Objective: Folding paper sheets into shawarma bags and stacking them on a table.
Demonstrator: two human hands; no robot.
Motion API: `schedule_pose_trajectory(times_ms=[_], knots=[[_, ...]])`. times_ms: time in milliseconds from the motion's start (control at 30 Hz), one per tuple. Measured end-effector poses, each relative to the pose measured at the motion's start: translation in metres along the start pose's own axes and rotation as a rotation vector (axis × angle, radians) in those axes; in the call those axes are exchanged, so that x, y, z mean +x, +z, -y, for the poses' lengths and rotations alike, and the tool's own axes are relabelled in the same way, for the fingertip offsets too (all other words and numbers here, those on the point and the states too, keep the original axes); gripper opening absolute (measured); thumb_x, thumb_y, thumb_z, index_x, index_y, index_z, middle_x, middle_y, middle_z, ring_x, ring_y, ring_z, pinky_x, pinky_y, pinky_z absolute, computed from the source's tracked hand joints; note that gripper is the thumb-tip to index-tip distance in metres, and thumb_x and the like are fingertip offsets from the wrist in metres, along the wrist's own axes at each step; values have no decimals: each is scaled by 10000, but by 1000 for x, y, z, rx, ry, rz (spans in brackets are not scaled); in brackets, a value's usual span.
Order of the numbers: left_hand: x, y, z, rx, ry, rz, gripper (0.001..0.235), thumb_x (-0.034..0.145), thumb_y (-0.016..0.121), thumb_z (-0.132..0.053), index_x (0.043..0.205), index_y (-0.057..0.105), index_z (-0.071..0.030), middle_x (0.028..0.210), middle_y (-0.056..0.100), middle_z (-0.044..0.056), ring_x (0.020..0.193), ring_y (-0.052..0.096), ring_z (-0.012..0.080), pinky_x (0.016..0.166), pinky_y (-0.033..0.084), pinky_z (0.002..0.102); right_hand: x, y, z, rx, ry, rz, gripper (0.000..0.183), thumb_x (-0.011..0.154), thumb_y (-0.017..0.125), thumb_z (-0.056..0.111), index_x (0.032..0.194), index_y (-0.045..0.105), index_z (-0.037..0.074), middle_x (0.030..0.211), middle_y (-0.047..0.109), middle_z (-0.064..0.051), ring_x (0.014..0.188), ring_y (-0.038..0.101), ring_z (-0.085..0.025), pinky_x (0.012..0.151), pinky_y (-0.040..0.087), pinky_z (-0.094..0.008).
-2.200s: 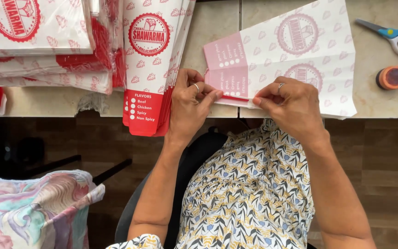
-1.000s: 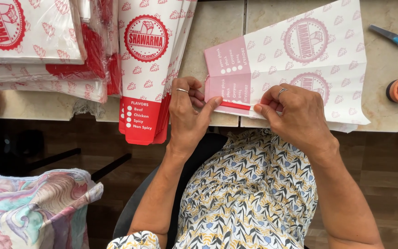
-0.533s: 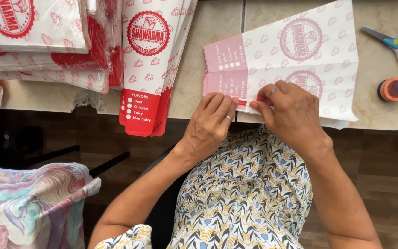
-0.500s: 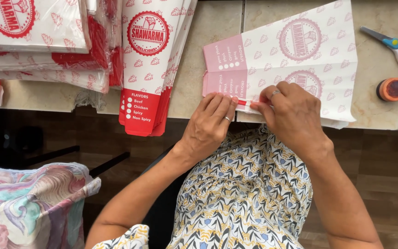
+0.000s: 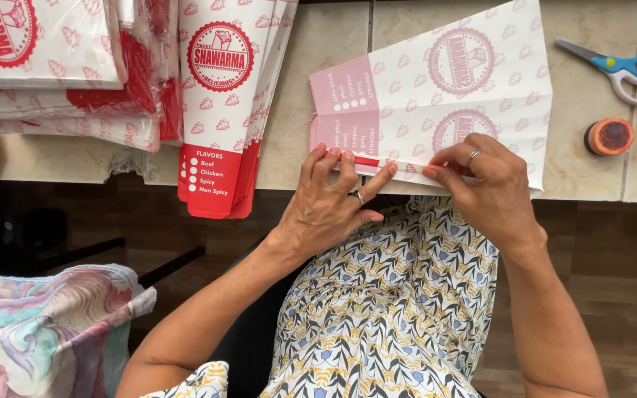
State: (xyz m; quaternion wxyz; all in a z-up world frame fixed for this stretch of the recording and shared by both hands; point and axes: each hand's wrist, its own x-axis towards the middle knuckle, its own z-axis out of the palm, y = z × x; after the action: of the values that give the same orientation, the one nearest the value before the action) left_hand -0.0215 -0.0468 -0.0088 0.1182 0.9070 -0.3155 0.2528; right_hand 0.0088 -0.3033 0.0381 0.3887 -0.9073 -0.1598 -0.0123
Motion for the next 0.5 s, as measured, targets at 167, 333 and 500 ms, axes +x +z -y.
schedule_pose_trajectory(times_ms=[167, 333, 500], knots=[[5, -4, -3, 30, -13, 60, 680, 963, 461, -661, 1509, 534, -262, 1167, 543, 190, 1074, 532, 401, 1129, 417, 638, 9, -2, 1, 7, 34, 36, 162, 894, 852, 34, 1020, 750, 17, 655, 531, -106, 827, 705, -317, 631, 560, -372], [8, -9, -4, 37, -4, 155, 738, 909, 549, -650, 1546, 481, -284, 1202, 529, 184, 1093, 521, 405, 1151, 378, 655, 20, -8, 19, -98, 87, 122, 160, 833, 848, 4, 954, 745, 18, 616, 574, -101, 708, 693, -295, 565, 519, -399], [21, -23, -14, 142, 0, 371, 1047, 691, 775, -726, 1583, 381, -345, 1196, 512, 196, 1056, 596, 424, 1101, 438, 691, 4, -13, 21, -385, 67, 113, 181, 960, 809, 250, 975, 741, 82, 750, 595, -64, 817, 640, -262, 736, 545, -395]])
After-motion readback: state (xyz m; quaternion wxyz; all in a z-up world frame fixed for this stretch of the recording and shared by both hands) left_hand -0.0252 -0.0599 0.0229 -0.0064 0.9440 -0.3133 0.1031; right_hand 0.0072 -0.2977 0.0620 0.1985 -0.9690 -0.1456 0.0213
